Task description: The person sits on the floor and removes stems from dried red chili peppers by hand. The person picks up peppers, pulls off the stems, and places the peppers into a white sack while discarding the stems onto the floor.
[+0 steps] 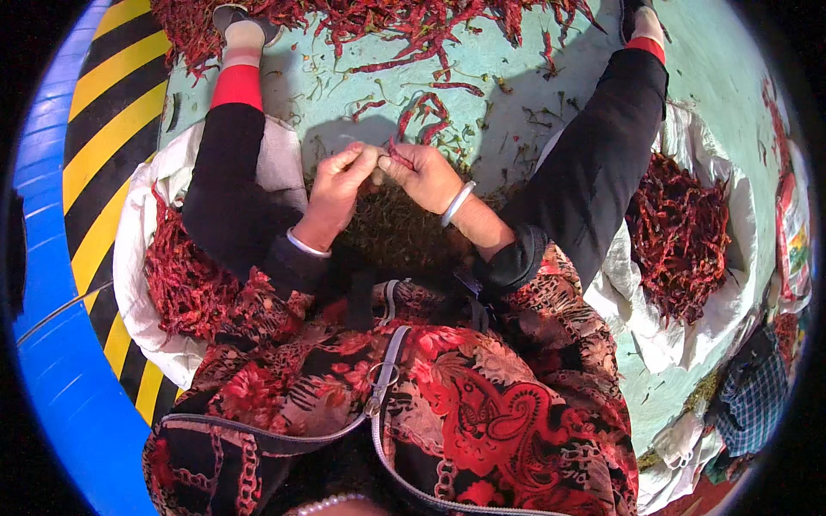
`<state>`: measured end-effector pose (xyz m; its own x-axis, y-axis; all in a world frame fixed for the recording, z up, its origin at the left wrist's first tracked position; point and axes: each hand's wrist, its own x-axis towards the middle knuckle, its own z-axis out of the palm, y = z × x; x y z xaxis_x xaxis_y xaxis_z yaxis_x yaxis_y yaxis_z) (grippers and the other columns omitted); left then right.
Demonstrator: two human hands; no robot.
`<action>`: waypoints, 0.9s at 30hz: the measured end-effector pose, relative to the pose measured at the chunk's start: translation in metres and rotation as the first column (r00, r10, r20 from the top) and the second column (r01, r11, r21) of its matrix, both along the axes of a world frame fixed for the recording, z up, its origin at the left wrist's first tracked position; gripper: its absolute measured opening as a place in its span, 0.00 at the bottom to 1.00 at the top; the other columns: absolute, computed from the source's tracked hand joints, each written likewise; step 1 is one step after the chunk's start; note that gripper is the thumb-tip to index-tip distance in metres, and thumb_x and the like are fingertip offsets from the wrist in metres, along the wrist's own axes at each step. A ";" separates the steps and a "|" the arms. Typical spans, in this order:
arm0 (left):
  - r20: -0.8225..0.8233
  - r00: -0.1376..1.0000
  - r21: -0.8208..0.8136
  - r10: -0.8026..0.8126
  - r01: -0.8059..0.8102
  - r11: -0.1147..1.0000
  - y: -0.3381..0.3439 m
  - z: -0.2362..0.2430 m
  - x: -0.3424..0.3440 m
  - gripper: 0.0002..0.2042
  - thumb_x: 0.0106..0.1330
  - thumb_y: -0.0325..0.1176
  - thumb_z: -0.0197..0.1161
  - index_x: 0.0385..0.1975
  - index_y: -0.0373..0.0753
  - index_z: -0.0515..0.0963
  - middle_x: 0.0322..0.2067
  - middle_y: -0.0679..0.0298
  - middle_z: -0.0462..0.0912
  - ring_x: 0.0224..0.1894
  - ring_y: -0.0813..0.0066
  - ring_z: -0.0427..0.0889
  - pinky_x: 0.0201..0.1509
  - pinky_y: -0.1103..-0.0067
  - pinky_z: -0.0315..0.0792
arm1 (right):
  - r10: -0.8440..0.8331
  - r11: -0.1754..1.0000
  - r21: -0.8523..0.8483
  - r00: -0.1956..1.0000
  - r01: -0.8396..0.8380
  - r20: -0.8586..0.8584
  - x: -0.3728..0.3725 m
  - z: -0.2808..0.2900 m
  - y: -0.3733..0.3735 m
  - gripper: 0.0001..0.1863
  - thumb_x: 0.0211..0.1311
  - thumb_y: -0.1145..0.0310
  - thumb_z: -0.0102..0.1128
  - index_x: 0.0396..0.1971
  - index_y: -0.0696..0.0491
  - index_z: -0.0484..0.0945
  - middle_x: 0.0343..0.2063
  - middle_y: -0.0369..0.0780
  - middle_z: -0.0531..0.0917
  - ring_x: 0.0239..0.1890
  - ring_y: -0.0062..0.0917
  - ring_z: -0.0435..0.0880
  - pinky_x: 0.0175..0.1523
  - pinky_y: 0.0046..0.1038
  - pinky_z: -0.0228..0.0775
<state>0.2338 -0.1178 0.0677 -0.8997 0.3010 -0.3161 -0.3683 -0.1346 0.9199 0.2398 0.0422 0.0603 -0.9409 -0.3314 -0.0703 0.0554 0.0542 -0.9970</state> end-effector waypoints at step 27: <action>-0.353 0.850 -0.651 -0.391 0.077 0.755 0.036 -0.050 -0.058 0.10 0.50 0.33 0.62 0.24 0.32 0.77 0.17 0.56 0.77 0.22 0.75 0.75 0.26 0.77 0.67 | -0.321 0.825 -0.250 0.784 0.507 0.531 0.032 -0.009 0.016 0.12 0.58 0.62 0.53 0.28 0.56 0.74 0.17 0.27 0.72 0.19 0.09 0.63 0.23 0.15 0.56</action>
<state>0.1755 -0.0817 0.0172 -0.9065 0.4122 -0.0913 0.1553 0.5265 0.8358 0.2721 0.0584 0.0517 -0.8807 -0.0045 -0.4737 0.4278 -0.4371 -0.7911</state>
